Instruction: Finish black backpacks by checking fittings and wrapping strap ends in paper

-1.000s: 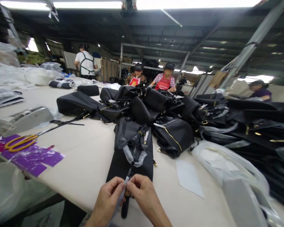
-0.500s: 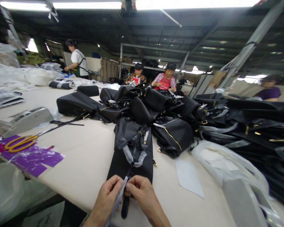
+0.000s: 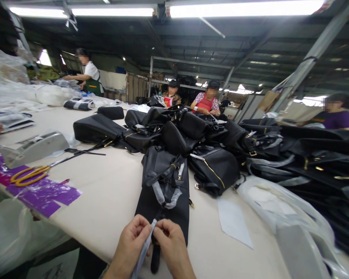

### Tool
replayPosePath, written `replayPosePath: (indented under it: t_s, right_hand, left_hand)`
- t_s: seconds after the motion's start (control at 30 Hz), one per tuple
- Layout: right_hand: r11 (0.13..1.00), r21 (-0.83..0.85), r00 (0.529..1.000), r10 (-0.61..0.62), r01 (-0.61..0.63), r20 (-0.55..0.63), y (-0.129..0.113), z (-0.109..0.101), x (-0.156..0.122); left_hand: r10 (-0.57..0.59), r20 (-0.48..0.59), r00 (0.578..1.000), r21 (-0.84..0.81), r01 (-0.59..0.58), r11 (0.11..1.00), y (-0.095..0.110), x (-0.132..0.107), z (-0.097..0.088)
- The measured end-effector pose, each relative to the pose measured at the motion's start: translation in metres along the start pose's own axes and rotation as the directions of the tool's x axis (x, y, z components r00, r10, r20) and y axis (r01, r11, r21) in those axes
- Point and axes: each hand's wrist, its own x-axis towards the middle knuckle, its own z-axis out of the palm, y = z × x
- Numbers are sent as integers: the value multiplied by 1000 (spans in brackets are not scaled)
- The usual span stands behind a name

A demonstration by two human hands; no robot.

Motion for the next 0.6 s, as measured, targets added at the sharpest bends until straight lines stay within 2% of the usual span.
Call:
replayPosePath:
  t_s: [0.1,0.2,0.27,0.37,0.6]
  right_hand:
    - [982,119,986,134,-145,99,-4,3,-4]
    - [941,252,970,191,-225,151,-5,5,-6]
    - [923,305,968,196,-235,155,-5,6,-7]
    - [926,316,978,185,-207,99,-5,9,-7]
    - [914,361,983,167,-185,80,1,14,-8]
  left_hand:
    - [33,-25,999,-5,-33,999,1,-1,0]
    - [59,-62,996,-3,-60,998,1,-2,-2]
    - [87,-71,994,7,-87,996,-1,-3,-3]
    - [86,-59,995,-5,-86,996,-5,-5,-5]
    - [-75,5,997,-213,75,974,-9,0,-8]
